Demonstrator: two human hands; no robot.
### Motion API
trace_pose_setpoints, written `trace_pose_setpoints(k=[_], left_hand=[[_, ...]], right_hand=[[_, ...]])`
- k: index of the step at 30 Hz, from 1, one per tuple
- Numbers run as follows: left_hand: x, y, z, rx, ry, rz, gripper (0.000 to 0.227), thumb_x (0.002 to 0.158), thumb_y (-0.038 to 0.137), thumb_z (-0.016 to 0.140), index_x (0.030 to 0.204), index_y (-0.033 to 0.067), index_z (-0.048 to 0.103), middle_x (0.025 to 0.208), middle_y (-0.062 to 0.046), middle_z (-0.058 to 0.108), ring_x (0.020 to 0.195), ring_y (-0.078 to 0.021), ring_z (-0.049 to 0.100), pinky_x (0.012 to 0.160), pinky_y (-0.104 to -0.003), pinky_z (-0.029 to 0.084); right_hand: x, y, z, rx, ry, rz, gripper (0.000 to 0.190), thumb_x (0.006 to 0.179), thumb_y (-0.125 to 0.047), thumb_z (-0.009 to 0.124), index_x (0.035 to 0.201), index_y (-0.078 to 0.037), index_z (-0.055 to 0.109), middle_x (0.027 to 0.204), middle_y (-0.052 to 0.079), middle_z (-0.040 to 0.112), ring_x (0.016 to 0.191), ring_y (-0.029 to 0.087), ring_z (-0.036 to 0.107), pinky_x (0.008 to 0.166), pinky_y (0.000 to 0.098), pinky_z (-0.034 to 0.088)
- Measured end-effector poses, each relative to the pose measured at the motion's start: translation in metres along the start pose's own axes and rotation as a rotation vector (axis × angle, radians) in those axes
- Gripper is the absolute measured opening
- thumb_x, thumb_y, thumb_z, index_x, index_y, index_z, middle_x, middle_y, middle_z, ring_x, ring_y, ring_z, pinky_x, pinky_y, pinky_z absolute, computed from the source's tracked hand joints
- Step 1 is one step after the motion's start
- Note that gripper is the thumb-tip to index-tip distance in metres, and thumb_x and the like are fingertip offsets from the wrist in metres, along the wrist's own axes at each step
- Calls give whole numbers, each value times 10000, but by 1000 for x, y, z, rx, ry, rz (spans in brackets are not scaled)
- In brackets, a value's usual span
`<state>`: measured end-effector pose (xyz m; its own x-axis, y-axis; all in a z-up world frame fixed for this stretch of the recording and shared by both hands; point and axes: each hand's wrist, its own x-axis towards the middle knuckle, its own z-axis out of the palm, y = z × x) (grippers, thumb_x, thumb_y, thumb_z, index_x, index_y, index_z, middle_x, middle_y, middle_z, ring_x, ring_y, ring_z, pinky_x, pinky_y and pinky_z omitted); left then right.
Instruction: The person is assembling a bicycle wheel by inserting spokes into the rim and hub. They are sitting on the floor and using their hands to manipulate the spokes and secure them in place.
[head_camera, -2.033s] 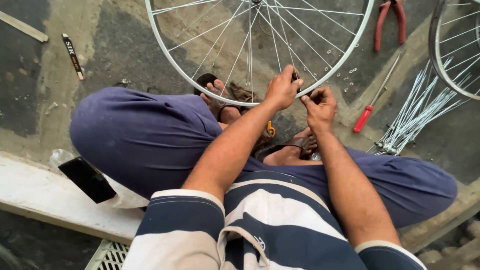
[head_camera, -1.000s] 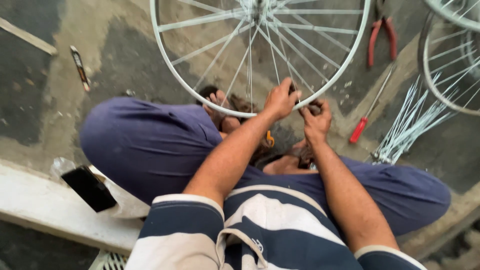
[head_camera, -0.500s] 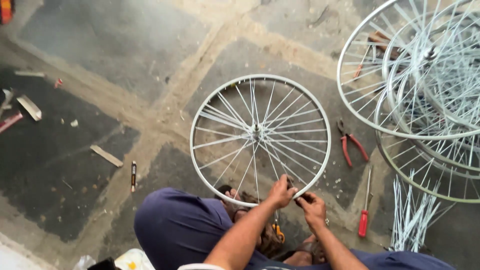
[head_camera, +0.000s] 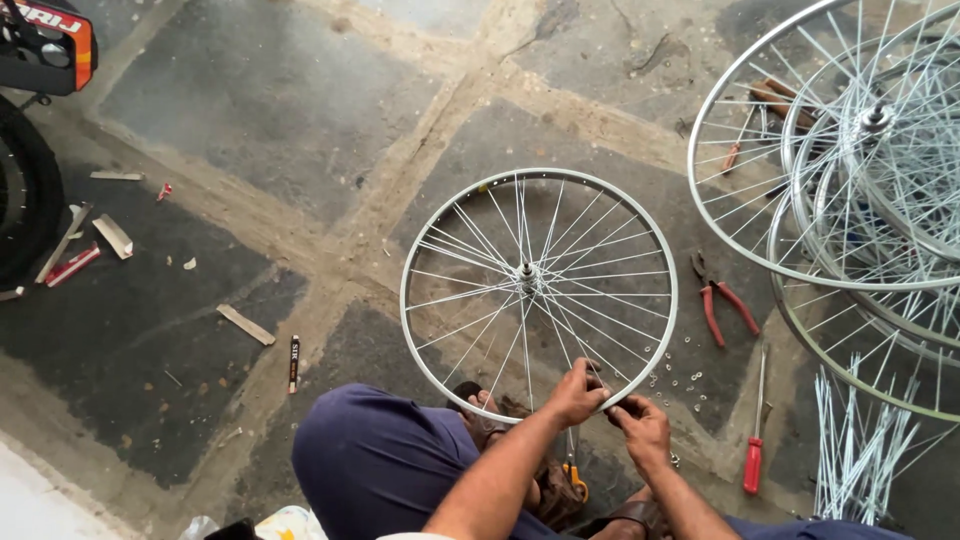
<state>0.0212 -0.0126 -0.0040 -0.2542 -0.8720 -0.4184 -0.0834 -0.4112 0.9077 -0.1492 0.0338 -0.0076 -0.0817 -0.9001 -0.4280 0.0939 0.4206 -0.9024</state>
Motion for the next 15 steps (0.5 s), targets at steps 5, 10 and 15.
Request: trace_pose_setpoints(k=[5, 10, 15], left_hand=[[0, 0, -2, 324, 149, 101, 578, 892, 257, 767, 1348, 67, 467, 1069, -187, 727, 1042, -359, 700, 898, -441, 532], [-2, 0, -3, 242, 72, 58, 604, 891, 257, 749, 1373, 64, 439, 1056, -177, 736, 1039, -348, 716, 888, -431, 547], [0, -2, -3, 281, 147, 95, 644, 859, 280, 779, 1374, 65, 458, 997, -169, 739, 1000, -350, 714, 862, -437, 540]], right_hand=[[5, 3, 2, 0, -9, 12, 227, 901, 1, 672, 1113, 74, 705, 1017, 137, 768, 908, 217, 746, 845, 335, 601], [5, 6, -1, -40, 0, -3, 222, 894, 3, 686, 1101, 79, 709, 999, 138, 769, 882, 210, 745, 826, 328, 600], [8, 11, -3, -69, 3, 1, 209, 907, -4, 691, 1097, 82, 713, 994, 142, 763, 868, 209, 735, 810, 324, 596]])
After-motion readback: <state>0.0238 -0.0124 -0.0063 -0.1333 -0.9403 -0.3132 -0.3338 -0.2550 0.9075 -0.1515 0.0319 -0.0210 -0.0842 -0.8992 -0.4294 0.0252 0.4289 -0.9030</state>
